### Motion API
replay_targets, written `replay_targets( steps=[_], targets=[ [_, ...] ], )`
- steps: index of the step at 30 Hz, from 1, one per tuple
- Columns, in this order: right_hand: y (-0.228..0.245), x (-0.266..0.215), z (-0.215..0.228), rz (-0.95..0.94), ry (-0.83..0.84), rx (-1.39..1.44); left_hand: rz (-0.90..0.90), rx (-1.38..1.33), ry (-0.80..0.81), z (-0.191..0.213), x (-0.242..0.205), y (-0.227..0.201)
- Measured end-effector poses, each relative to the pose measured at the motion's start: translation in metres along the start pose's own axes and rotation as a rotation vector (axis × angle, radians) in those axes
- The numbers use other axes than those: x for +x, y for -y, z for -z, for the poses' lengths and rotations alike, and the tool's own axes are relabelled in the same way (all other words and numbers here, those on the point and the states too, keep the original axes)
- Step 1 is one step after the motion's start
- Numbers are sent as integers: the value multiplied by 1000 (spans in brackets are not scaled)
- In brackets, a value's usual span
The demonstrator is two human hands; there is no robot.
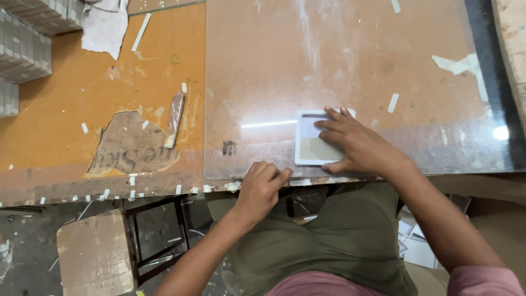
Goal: The person assembles small white photo frames by hand on a workbench. They place a backing sheet into each frame, press the edges to secure it, and set the completed frames aside. The process is repeated for multiple frames throughout the clip.
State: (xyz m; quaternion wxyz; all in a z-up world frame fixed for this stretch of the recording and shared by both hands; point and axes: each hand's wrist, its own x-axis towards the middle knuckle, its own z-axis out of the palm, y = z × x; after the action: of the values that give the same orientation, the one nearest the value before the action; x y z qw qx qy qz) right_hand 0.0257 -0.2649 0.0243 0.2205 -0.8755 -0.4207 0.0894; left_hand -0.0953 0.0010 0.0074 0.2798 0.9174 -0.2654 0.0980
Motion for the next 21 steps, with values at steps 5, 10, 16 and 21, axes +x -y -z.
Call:
replay_targets(
  steps=[5,10,16,21],
  targets=[
    [16,-10,4,44,74,-142,37,-5,-200,10,10,2],
    [22,2,9,35,241,-96,9,105,-198,-2,69,35],
    [18,6,4,-68,339,32,-133,69,-109,-27,92,61],
    [14,5,-5,15,324,-10,-109,122,-127,-22,48,60]
  ],
)
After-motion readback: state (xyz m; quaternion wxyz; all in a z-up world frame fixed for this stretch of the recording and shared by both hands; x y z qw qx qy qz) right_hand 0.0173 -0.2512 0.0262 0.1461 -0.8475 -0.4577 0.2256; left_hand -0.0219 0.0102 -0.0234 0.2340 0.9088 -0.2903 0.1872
